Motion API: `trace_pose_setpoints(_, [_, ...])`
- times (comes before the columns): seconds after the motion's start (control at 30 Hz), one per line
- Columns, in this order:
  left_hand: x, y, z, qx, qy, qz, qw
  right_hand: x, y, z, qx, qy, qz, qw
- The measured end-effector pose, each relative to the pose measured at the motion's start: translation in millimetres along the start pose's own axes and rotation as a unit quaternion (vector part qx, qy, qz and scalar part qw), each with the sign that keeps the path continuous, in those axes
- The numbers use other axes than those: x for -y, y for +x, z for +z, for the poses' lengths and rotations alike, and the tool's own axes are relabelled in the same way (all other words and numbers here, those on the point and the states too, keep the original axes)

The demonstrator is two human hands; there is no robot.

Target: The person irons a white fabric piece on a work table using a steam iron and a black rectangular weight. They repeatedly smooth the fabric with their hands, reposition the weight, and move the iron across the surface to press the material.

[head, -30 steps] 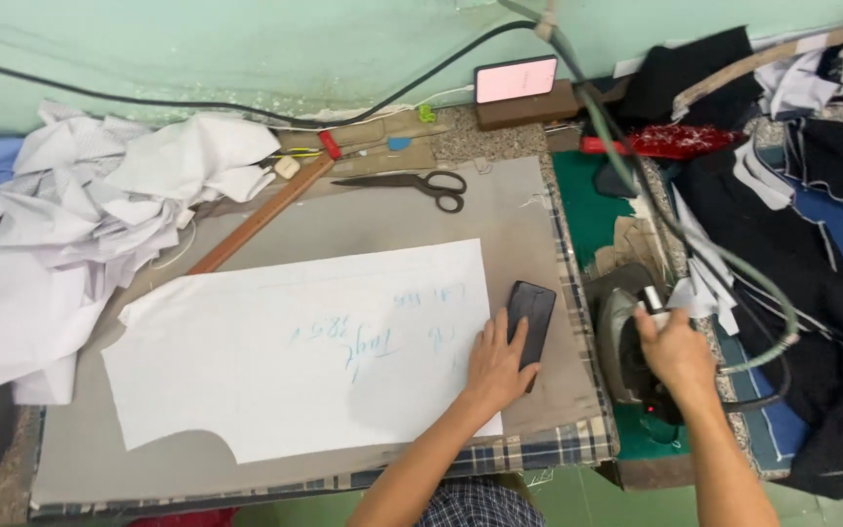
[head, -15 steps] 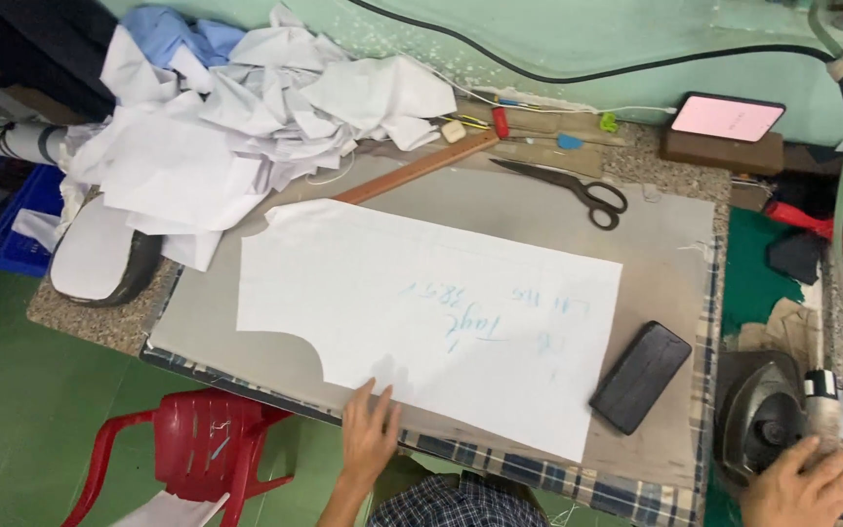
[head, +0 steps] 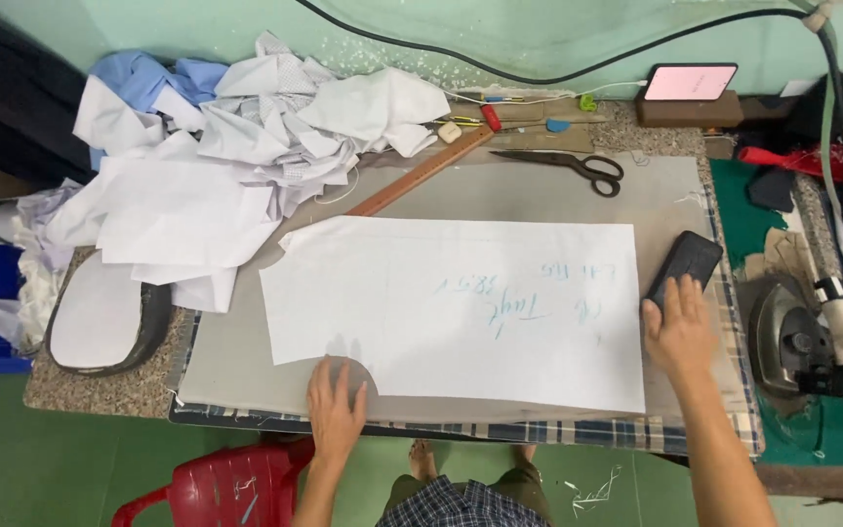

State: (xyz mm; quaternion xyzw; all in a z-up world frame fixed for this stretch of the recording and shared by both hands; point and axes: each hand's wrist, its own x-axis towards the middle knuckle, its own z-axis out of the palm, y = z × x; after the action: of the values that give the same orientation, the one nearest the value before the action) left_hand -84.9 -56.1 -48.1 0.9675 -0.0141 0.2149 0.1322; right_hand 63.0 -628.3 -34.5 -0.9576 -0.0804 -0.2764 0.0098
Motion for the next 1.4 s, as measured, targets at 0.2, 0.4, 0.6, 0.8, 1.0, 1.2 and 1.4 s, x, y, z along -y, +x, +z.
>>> trace_pose_setpoints(0.2, [18.9, 54.8, 4.7, 0.079, 0.005, -0.074, 0.994, 96.3, -18.1, -30.0, 0.08, 0.018, 0.047, 0.996])
trace_pose_setpoints(0.4, [17.0, 104.8, 32.8, 0.228, 0.027, -0.187, 0.955, 103.3, -38.8, 6.6, 0.224, 0.018, 0.06, 0.973])
trace_pose_setpoints(0.6, [7.6, 108.7, 33.7, 0.28, 0.095, -0.216, 0.931, 107.7, -48.7, 18.4, 0.349, -0.021, 0.075, 0.934])
trace_pose_setpoints(0.8, [0.4, 117.6, 25.6, 0.311, 0.1, -0.234, 0.916, 105.8, -51.7, 22.3, 0.356, -0.04, 0.071, 0.931])
trace_pose_setpoints(1.0, [1.0, 117.9, 27.2, 0.31, 0.1, -0.238, 0.915, 106.6, -49.0, 21.9, 0.369, -0.043, 0.068, 0.926])
trace_pose_setpoints(1.2, [0.2, 118.1, 26.6, 0.313, 0.109, -0.238, 0.913, 105.7, -48.9, 23.3, 0.394, -0.041, 0.067, 0.916])
trace_pose_setpoints(1.4, [0.4, 117.4, 26.6, 0.3, 0.094, -0.236, 0.919, 106.4, -46.1, 19.3, 0.399, -0.038, 0.069, 0.913])
